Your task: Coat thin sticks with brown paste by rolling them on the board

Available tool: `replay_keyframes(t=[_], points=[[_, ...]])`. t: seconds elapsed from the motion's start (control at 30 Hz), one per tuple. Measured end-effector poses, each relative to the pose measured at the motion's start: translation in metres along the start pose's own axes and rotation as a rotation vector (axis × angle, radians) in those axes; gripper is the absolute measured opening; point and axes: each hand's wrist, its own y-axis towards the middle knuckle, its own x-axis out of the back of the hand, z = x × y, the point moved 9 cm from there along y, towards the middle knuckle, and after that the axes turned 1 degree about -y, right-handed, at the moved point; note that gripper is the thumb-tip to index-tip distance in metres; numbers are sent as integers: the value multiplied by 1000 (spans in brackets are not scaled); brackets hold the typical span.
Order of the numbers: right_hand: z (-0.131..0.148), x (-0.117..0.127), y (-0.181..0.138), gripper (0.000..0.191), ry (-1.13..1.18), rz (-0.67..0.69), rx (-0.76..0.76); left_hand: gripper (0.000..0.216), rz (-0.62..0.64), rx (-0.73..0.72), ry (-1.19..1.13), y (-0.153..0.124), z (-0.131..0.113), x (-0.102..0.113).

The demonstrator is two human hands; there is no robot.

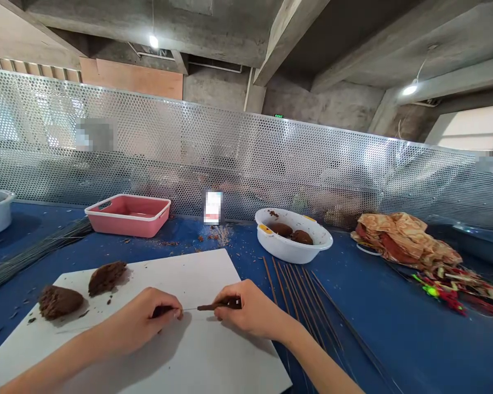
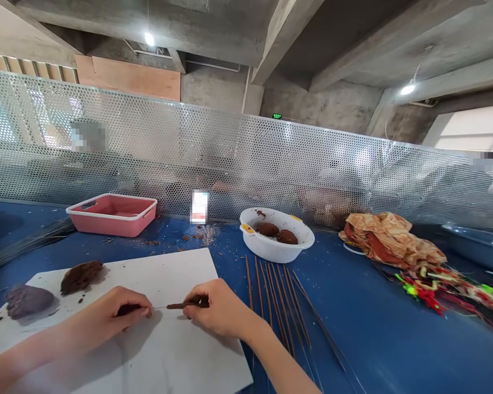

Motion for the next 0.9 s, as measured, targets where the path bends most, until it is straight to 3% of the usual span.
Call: replay_keyframes(t=[0.4,0.67,0.9], points=[[-4,-8,3,24,63,14,-3,44,-21,9,-12,0,4,0],[-3,9,2,21,32,-12,14,50,-16,36,-35,4,11,4],[-17,5,2,46,106,86,-71,45,38,42,-69,3,9,3]])
